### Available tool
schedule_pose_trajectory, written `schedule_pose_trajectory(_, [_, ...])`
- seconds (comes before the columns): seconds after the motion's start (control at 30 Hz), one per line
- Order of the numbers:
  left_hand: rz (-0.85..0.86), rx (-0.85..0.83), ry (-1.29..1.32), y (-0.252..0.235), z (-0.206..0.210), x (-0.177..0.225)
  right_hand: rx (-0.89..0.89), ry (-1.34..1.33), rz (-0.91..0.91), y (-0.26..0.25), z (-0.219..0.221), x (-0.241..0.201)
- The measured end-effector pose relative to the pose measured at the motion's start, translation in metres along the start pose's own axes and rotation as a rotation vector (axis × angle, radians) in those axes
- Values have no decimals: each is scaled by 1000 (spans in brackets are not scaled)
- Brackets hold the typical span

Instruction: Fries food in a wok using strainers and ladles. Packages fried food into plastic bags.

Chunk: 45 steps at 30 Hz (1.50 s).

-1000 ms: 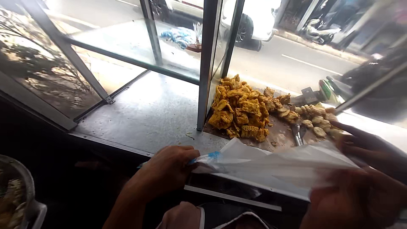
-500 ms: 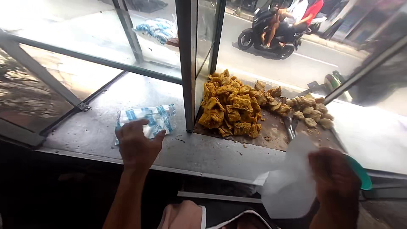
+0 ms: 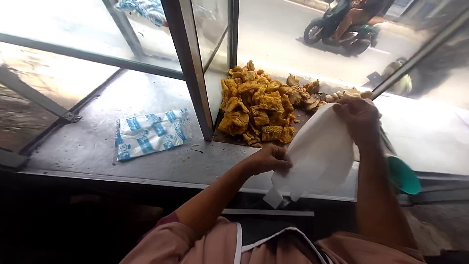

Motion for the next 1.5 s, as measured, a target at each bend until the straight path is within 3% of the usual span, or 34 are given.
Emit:
schedule_pose_trajectory(0.07, [-101,95,88,-3,6,-8,33,218,13,24,5,9])
schedule_pose_trajectory(0.17, [-230,274,191,-8,9,-19,203,214,-180,109,19,-7])
schedule_pose_trajectory(0.3, [-264,460,311,-13,13,-25,142,237,-263,203,84,-18])
schedule_pose_trajectory(0.43, [-257,504,297,-22,28,-27,226,351,-226,187,99,-6])
schedule_pose_trajectory(0.5, [-260,505,327,-22,30,-26,176,317,-223,176,90,-5])
schedule_pose_trajectory(0.63, [-165,308,397,-11,35,-24,62,38,-108,171,67,-4])
schedule_pose_trajectory(0.77, [17,132,289,8,54,-30,-7,-314,101,161,65,2])
schedule_pose_trajectory(0.9, [79,307,265,13,64,-17,-13,-295,63,156,75,-9])
schedule_pose_trajectory(1.07, [-14,542,314,11,50,-17,-324,-367,30,160,76,-10])
schedule_pose_trajectory(1.23, [50,433,205,8,61,-18,-143,-481,81,155,73,3])
schedule_pose_trajectory(1.3, [-6,486,250,4,64,-19,-123,-468,102,152,74,5])
schedule_pose_trajectory(1.4, [-101,568,314,0,64,-18,-228,-503,154,154,77,8])
schedule_pose_trajectory(1.5, [2,576,231,-3,60,-17,-361,-920,385,158,77,19])
Point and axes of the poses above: each hand's wrist, its own y-axis away from the middle knuckle, its own z-axis out of the palm, x = y × z, the point moved 5 cm from there along -y, towards the middle knuckle, and after that the axes turned 1 degree about -x, right-handed, at the moved point
